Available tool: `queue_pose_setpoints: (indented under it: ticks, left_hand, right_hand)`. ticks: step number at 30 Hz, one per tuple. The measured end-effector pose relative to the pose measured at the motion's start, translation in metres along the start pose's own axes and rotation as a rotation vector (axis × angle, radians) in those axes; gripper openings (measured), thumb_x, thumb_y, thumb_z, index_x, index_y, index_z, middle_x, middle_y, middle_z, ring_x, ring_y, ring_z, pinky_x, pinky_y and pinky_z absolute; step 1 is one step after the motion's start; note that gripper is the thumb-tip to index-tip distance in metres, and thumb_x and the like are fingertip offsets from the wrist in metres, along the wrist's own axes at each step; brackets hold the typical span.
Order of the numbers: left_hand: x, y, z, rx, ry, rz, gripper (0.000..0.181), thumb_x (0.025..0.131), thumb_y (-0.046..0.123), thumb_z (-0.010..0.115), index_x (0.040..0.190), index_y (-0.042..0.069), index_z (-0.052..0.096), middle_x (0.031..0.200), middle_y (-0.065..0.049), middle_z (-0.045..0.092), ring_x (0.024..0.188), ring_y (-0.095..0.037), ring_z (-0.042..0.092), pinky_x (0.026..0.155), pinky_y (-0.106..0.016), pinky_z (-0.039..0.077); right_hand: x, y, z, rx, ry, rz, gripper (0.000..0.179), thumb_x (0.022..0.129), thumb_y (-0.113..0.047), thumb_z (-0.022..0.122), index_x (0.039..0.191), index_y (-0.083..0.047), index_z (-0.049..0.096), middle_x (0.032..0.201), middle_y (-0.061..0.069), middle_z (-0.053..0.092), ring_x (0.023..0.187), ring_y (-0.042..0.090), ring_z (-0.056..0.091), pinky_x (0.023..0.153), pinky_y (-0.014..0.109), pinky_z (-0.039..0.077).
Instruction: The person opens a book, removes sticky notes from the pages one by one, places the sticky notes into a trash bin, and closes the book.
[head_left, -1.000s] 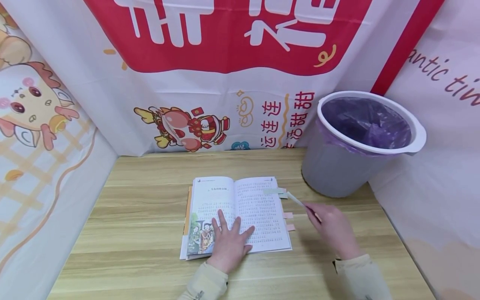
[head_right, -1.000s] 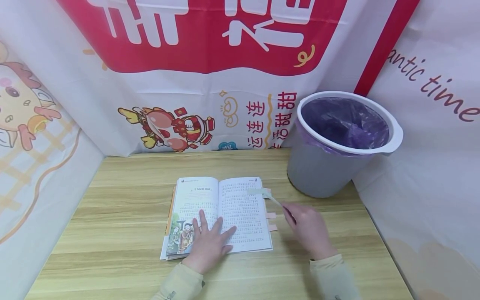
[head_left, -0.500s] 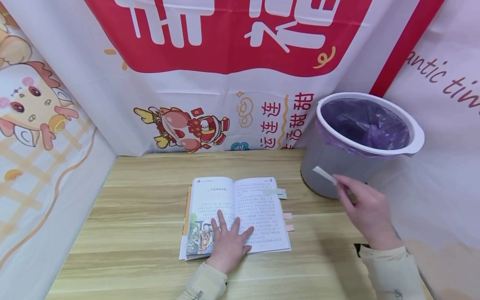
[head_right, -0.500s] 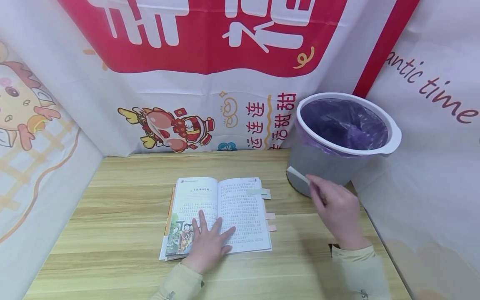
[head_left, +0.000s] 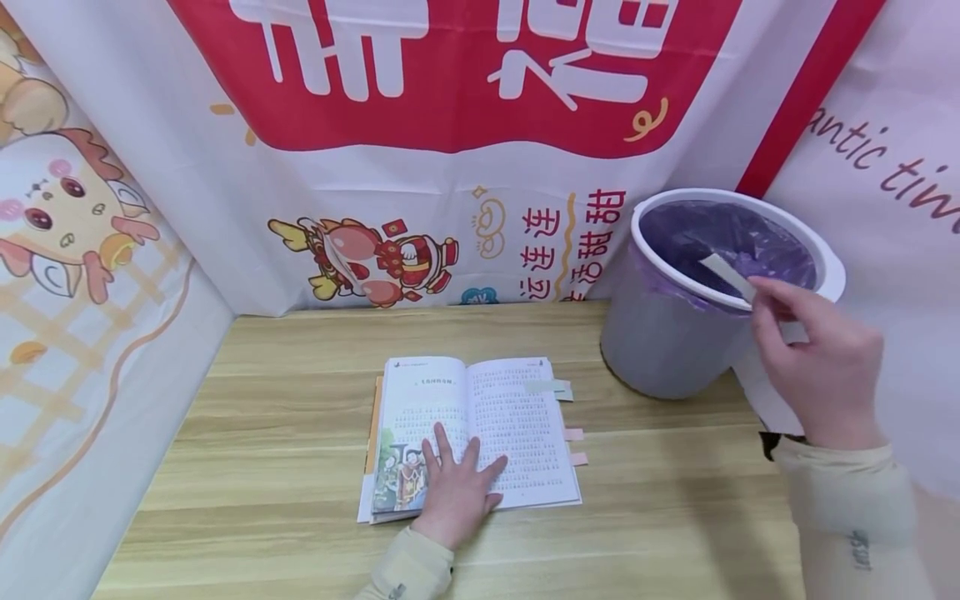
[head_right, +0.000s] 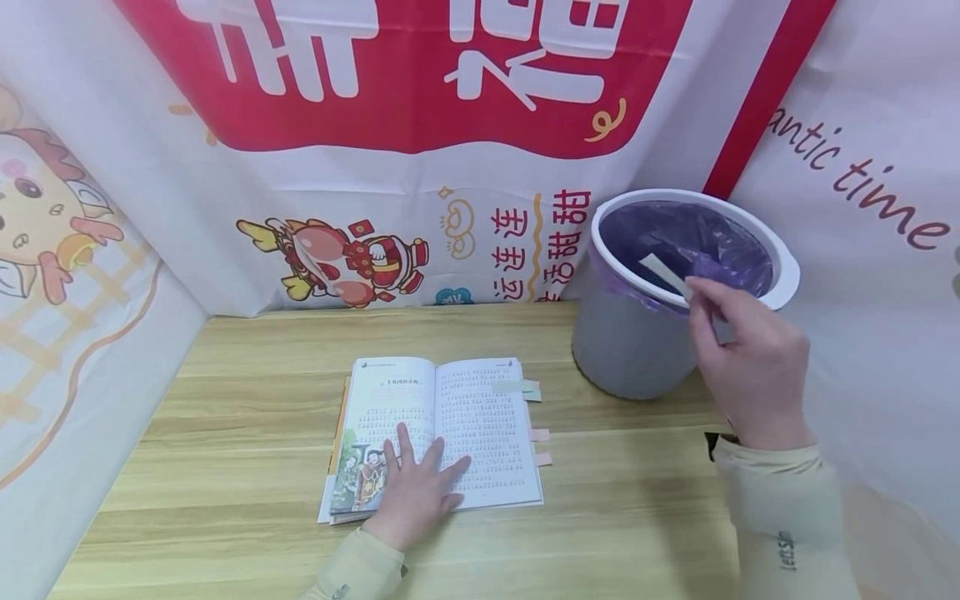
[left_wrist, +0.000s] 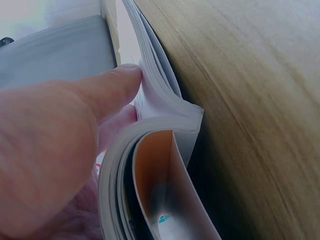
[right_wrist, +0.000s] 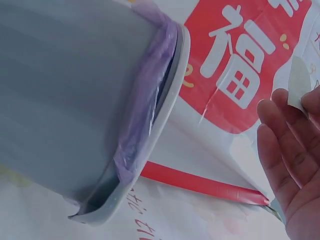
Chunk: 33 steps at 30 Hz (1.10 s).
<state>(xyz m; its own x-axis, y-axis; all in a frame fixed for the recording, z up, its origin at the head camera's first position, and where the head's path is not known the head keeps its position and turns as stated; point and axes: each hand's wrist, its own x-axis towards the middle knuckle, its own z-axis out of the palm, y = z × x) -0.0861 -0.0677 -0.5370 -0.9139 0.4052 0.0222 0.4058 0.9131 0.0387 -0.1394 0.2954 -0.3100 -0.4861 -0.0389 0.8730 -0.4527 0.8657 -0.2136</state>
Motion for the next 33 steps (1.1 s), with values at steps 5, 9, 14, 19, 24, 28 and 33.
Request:
queue_pose_setpoints:
  ticks: [5, 9, 14, 19, 24, 28, 33]
  left_hand:
    - [0.0, -0.001, 0.0, 0.0, -0.008, -0.002, 0.054, 0.088, 0.057, 0.064, 0.138, 0.038, 0.058, 0.145, -0.016, 0.049, 0.13, -0.072, 0.014, 0.102, -0.081, 0.014]
    - [0.0, -0.001, 0.001, 0.0, -0.014, -0.004, 0.054, 0.088, 0.057, 0.063, 0.138, 0.038, 0.058, 0.145, -0.016, 0.049, 0.13, -0.072, 0.014, 0.102, -0.081, 0.014]
    - [0.0, -0.002, 0.002, -0.008, -0.015, -0.007, 0.054, 0.088, 0.057, 0.063, 0.139, 0.038, 0.057, 0.146, -0.016, 0.049, 0.13, -0.072, 0.014, 0.102, -0.081, 0.013]
    - [0.0, -0.003, 0.005, -0.011, 0.006, -0.001, 0.055, 0.087, 0.057, 0.063, 0.138, 0.037, 0.058, 0.145, -0.016, 0.049, 0.129, -0.072, 0.015, 0.102, -0.081, 0.013]
    - [0.0, -0.003, 0.005, -0.017, 0.015, -0.002, 0.055, 0.087, 0.056, 0.065, 0.138, 0.037, 0.059, 0.144, -0.016, 0.05, 0.129, -0.073, 0.016, 0.102, -0.081, 0.013]
    - [0.0, -0.002, 0.004, -0.019, -0.002, -0.009, 0.055, 0.088, 0.056, 0.064, 0.138, 0.038, 0.058, 0.146, -0.016, 0.049, 0.13, -0.072, 0.014, 0.102, -0.081, 0.013]
    - [0.0, -0.002, 0.003, -0.015, -0.01, -0.012, 0.055, 0.088, 0.057, 0.063, 0.139, 0.039, 0.057, 0.147, -0.015, 0.048, 0.13, -0.072, 0.014, 0.103, -0.08, 0.013]
  right_hand:
    - [0.019, 0.01, 0.001, -0.01, -0.005, 0.02, 0.023, 0.091, -0.011, 0.062, 0.106, 0.0, 0.076, 0.09, 0.02, 0.073, 0.08, -0.012, 0.051, 0.074, -0.002, 0.034]
    - [0.029, 0.013, 0.005, -0.025, -0.016, 0.051, 0.022, 0.09, -0.006, 0.061, 0.105, 0.002, 0.075, 0.088, 0.023, 0.072, 0.074, 0.008, 0.056, 0.074, -0.001, 0.032]
    - [0.035, 0.017, 0.011, -0.034, -0.038, 0.092, 0.022, 0.092, -0.005, 0.06, 0.106, 0.005, 0.074, 0.091, 0.026, 0.07, 0.073, 0.037, 0.061, 0.073, 0.0, 0.03]
    - [0.037, 0.032, 0.019, -0.034, -0.031, 0.127, 0.023, 0.092, -0.009, 0.061, 0.107, 0.003, 0.075, 0.093, 0.025, 0.071, 0.076, 0.01, 0.061, 0.074, -0.001, 0.032]
    - [0.039, 0.044, 0.024, -0.037, -0.05, 0.214, 0.025, 0.093, -0.015, 0.061, 0.109, -0.001, 0.075, 0.096, 0.023, 0.072, 0.078, -0.025, 0.04, 0.072, -0.001, 0.033]
    - [0.041, 0.05, 0.027, -0.059, -0.086, 0.278, 0.028, 0.094, -0.019, 0.06, 0.112, -0.004, 0.075, 0.099, 0.021, 0.073, 0.077, -0.026, 0.04, 0.072, -0.001, 0.033]
    - [0.044, 0.055, 0.03, -0.094, -0.129, 0.305, 0.03, 0.095, -0.021, 0.058, 0.114, -0.004, 0.074, 0.101, 0.02, 0.073, 0.084, 0.015, 0.067, 0.072, -0.002, 0.031]
